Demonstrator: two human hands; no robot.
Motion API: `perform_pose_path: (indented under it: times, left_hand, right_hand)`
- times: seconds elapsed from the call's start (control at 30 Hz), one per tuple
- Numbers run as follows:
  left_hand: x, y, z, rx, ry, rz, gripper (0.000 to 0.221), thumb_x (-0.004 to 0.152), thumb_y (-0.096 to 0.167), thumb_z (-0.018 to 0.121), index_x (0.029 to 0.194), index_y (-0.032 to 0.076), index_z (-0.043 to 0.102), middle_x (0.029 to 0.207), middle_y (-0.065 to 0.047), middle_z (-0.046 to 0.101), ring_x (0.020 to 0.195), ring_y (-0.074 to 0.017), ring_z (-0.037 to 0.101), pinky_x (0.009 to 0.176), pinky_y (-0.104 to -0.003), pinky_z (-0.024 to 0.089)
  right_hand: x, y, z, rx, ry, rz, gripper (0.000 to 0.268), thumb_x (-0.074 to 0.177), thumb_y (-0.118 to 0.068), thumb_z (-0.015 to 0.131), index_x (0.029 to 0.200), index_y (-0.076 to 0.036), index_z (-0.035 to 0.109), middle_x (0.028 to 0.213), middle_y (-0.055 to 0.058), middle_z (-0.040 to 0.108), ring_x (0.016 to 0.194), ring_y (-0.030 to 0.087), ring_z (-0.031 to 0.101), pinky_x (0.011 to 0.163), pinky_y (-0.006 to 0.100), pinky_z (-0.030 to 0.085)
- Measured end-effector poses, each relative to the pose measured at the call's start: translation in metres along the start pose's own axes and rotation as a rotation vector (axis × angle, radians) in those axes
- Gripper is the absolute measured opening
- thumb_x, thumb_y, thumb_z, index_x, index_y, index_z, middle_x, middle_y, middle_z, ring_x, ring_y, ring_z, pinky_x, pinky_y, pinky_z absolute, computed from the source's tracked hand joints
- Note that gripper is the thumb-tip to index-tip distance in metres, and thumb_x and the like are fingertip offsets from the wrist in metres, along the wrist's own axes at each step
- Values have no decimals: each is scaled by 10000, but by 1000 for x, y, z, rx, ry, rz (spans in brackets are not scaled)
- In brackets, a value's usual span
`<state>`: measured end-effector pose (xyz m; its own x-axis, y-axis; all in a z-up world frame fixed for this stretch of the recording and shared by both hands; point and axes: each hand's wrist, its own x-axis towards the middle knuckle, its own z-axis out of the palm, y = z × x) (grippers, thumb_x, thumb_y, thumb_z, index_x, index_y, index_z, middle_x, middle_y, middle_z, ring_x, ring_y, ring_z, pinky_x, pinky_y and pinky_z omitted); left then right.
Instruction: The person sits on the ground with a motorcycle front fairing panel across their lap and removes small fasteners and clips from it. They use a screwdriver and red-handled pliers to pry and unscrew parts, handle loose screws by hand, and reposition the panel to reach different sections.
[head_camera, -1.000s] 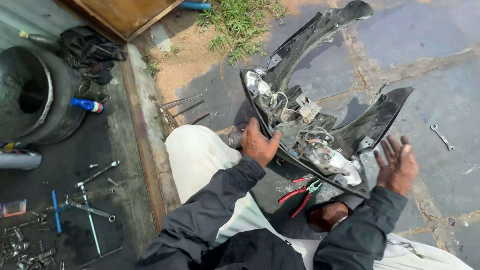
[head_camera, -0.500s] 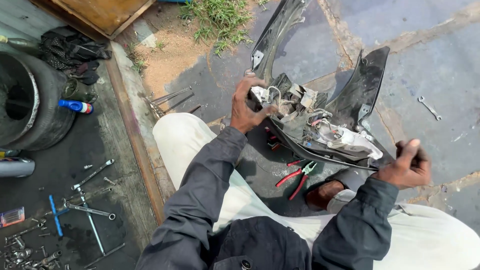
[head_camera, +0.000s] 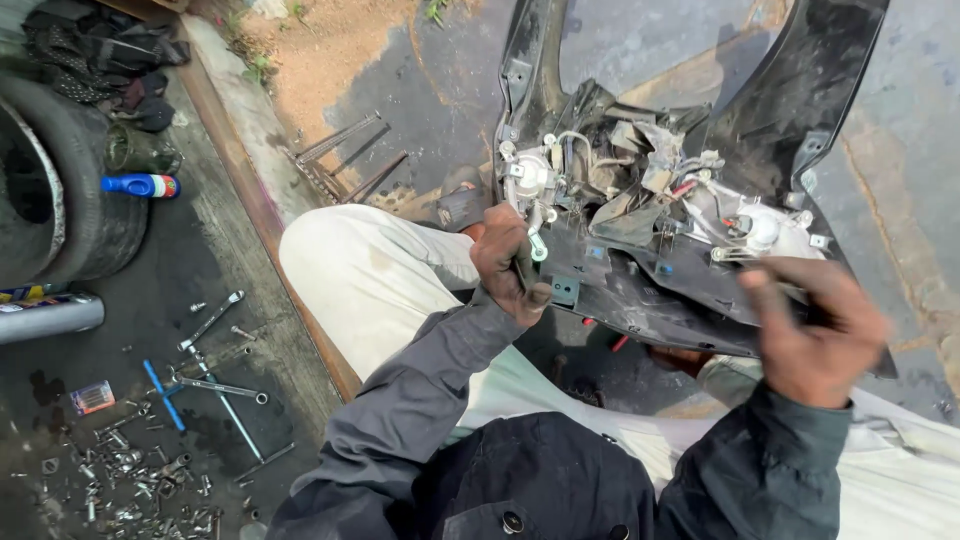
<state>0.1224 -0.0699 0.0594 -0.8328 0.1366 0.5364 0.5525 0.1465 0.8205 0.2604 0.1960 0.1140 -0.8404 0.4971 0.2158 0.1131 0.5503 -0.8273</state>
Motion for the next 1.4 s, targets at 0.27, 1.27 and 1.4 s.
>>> perform_pose_path:
  times: [0.27,1.27,1.4]
  left_hand:
    - [-1,-2,-25,-4,-196,-110,793,887,824,541,684,81,351,785,-106,423,803,-295,456,794,-430,424]
    - [11,-7,-9,-23,-54,-66,852,914,864,401,611,68,357,625,-66,391,673,-247,455,851,-460,463]
    - [13,-3,-12,0,-71,-70,836,929,857,384,622,79,358,624,-59,387,676,-235,448,889,-468,471]
  right_hand:
    - [-7,-41,122,128,-615,-371,819,566,-197,892,1317,-10,623,1321,156,666,1271,367,609,1040,463,491]
    - [37,96,-145,-377,-461,212,282,998,-142,774,1245,-14,725,1166,177,726,1094,266,713,985,373,574]
    - [30,98,-127,-372,-465,432,414,1011,-236,754,1368,-36,688,1199,163,739,1046,244,731,902,366,591]
